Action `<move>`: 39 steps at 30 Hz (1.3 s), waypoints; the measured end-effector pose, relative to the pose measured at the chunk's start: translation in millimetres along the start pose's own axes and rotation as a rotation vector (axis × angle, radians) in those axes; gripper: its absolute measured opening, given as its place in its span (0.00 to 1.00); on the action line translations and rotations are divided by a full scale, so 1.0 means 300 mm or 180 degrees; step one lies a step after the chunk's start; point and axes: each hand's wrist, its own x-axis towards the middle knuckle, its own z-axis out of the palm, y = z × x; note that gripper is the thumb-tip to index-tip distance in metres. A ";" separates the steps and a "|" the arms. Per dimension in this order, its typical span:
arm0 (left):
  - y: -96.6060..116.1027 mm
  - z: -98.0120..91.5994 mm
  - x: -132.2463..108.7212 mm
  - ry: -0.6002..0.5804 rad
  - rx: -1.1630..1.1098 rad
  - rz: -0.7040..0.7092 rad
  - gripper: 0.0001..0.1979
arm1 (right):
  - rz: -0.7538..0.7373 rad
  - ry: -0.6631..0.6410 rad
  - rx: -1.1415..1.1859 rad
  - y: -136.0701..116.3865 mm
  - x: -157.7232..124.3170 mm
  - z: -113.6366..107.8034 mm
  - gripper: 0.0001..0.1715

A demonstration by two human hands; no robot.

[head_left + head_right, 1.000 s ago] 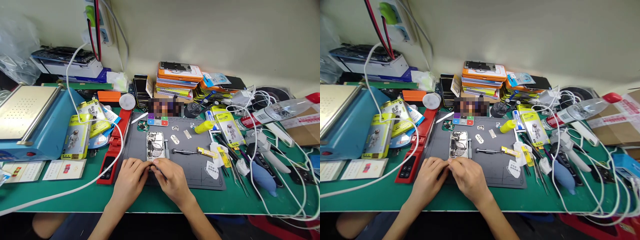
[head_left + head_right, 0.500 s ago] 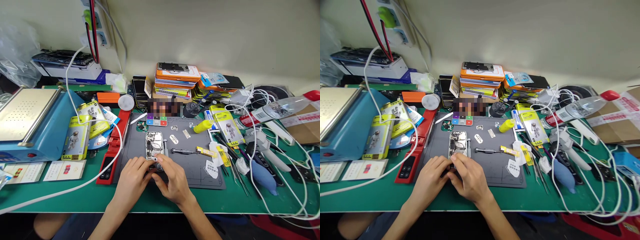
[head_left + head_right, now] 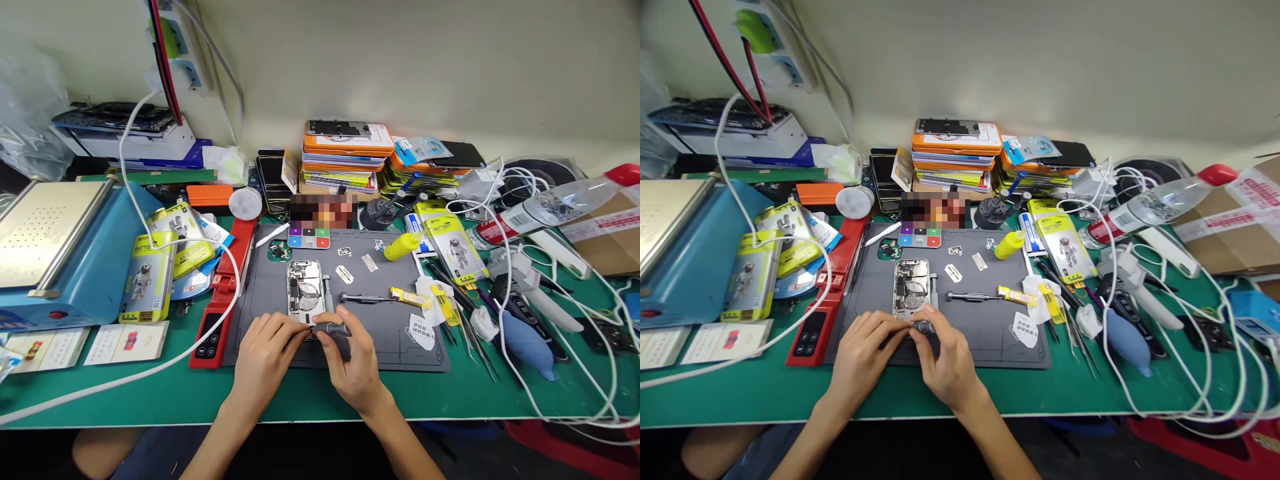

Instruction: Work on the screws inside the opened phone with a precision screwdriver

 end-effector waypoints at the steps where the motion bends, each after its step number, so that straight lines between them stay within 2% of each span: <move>1: 0.001 0.000 -0.001 0.0015 -0.0015 -0.0003 0.12 | 0.0089 0.0044 0.0054 -0.003 0.001 -0.005 0.27; 5: 0.002 0.008 -0.002 0.0069 -0.0080 -0.0052 0.10 | 0.0335 0.0170 0.0161 -0.006 0.002 -0.018 0.35; 10: -0.006 0.007 -0.007 0.0203 -0.0238 -0.0213 0.09 | 0.0292 0.0271 0.0166 0.005 -0.018 -0.013 0.39; 14: -0.013 -0.007 -0.012 0.0397 -0.0348 -0.0387 0.09 | 0.0266 0.0225 0.0158 0.008 -0.040 -0.005 0.41; 17: -0.013 -0.005 -0.017 0.0354 -0.0296 -0.0341 0.08 | 0.0177 0.0097 0.0100 0.009 -0.053 0.002 0.42; 21: -0.013 0.015 -0.024 0.0196 -0.0107 -0.0216 0.09 | 0.0133 -0.0068 0.0041 0.012 -0.059 0.014 0.42; 27: -0.014 0.005 -0.022 -0.0004 0.0000 -0.0071 0.09 | 0.0333 0.0006 0.0177 0.008 -0.048 0.025 0.37; 30: -0.017 -0.020 0.000 -0.0279 0.0113 0.0121 0.09 | 0.0420 0.0041 0.0245 0.003 -0.047 0.023 0.37; 35: -0.046 -0.064 0.069 -0.0872 0.0305 0.0685 0.10 | 0.0545 0.0082 0.0336 -0.004 -0.056 0.020 0.37; 39: -0.070 -0.093 0.119 -0.1212 0.0373 0.1088 0.13 | 0.0591 0.0168 0.0370 -0.010 -0.054 0.017 0.37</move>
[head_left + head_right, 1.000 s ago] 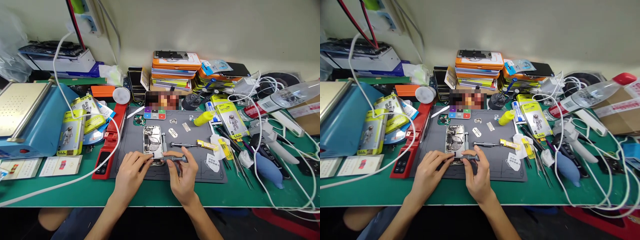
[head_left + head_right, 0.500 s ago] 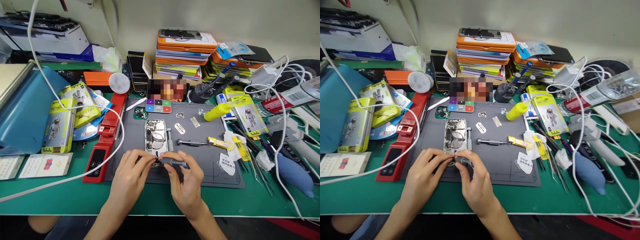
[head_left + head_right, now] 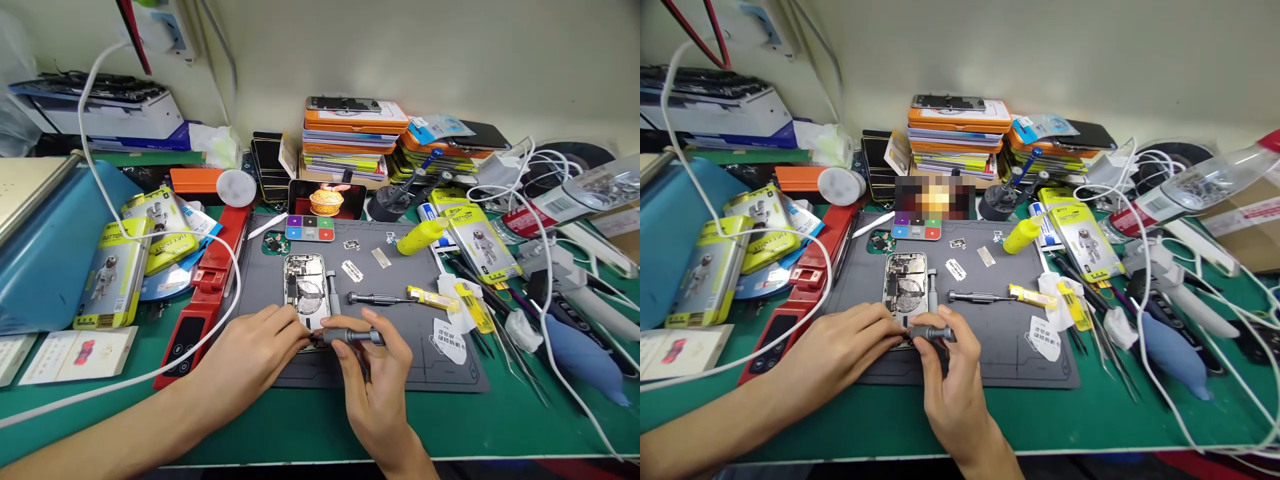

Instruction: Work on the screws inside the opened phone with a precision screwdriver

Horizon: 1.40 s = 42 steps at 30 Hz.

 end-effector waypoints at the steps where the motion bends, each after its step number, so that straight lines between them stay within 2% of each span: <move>1: -0.007 -0.008 0.006 -0.0053 0.0030 0.0087 0.14 | 0.0005 0.0031 0.0006 -0.002 0.002 -0.002 0.37; 4: -0.021 -0.028 0.024 -0.0190 0.0040 0.0298 0.17 | -0.0024 0.0142 -0.0002 -0.007 0.006 -0.011 0.36; 9: -0.039 -0.036 0.050 -0.0212 -0.0467 0.0303 0.12 | -0.0216 0.0354 -0.0033 -0.004 0.006 -0.030 0.37; 12: -0.042 -0.033 0.055 -0.0214 -0.1143 -0.0042 0.09 | -0.0320 0.0509 -0.0012 -0.008 0.005 -0.036 0.37; 15: -0.039 -0.034 0.055 -0.0387 -0.1846 -0.0562 0.08 | -0.0333 0.0617 -0.0034 -0.016 0.007 -0.036 0.36; 19: -0.031 -0.043 0.061 -0.0561 -0.2237 -0.1023 0.10 | -0.0372 0.0603 -0.0266 -0.012 0.008 -0.036 0.38; 25: -0.039 -0.044 0.058 -0.0692 -0.2054 -0.1175 0.15 | -0.0531 0.0553 -0.0701 -0.005 0.012 -0.069 0.47; 28: -0.047 -0.037 0.049 -0.0662 -0.1801 -0.1147 0.16 | -0.0606 0.0437 -0.0898 -0.010 0.015 -0.087 0.47; 32: -0.054 -0.019 0.042 -0.0522 -0.1440 -0.0881 0.16 | -0.0661 0.0448 -0.0899 -0.005 0.008 -0.083 0.44; 36: -0.060 -0.006 0.042 -0.0411 -0.1103 -0.0472 0.16 | -0.0726 0.0487 -0.0970 -0.001 -0.005 -0.079 0.48; 42: -0.064 -0.009 0.041 -0.0326 -0.1060 -0.0237 0.13 | -0.0632 0.0390 -0.1046 -0.001 -0.008 -0.091 0.47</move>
